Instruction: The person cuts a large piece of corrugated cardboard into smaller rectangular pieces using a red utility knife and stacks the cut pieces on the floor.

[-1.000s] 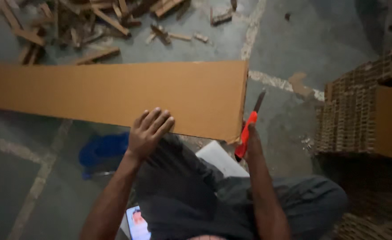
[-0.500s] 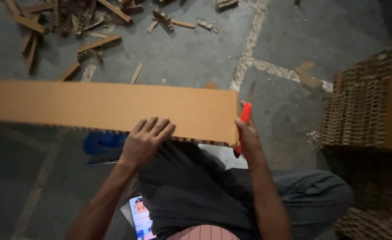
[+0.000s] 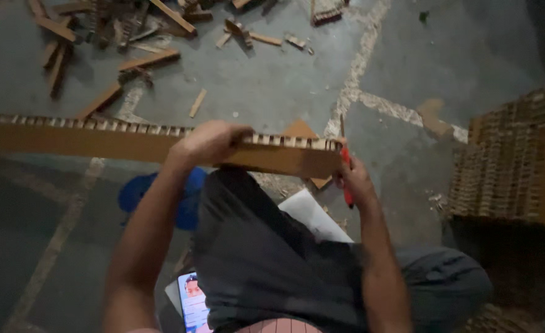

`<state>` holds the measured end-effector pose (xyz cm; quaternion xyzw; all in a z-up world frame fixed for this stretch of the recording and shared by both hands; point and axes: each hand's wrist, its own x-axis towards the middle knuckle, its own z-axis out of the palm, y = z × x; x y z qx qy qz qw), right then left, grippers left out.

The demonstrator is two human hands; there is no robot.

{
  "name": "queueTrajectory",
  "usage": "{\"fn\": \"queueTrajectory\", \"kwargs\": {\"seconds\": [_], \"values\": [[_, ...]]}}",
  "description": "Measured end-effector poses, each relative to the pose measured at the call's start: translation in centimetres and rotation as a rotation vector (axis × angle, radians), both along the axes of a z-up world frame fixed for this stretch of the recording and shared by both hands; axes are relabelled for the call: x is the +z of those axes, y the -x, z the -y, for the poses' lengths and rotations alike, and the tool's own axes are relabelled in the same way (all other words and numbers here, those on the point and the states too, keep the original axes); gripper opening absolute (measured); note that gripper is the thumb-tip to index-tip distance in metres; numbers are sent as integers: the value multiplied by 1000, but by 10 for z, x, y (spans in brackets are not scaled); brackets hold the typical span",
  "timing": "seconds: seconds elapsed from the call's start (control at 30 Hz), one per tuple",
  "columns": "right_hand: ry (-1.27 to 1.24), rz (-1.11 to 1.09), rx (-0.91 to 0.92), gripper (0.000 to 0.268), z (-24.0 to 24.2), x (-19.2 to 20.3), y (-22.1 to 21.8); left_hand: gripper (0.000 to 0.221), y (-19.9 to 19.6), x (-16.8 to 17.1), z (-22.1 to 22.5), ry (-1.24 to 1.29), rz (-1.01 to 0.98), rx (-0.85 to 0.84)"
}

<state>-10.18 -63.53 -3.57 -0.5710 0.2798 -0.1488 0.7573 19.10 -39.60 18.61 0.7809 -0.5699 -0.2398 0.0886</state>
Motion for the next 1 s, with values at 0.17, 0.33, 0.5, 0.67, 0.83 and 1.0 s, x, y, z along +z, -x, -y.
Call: {"fn": "queueTrajectory", "kwargs": {"seconds": [0.17,0.33,0.5,0.67,0.83,1.0], "values": [[-42,-88,-315,38,19,-15,-2,31,-9,-23,40,151,51,-31],[-220,93,-537,42,27,-36,25,30,-2,-57,85,193,37,21],[395,-125,-508,63,-14,-48,60,24,7,-78,113,209,208,-42],[352,-255,-509,64,-57,18,57,24,19,-109,140,233,163,11],[902,-241,-361,71,-60,28,56,22,15,-140,163,274,246,60],[750,-532,-397,65,-60,4,51,35,0,-121,153,290,185,120]]}}
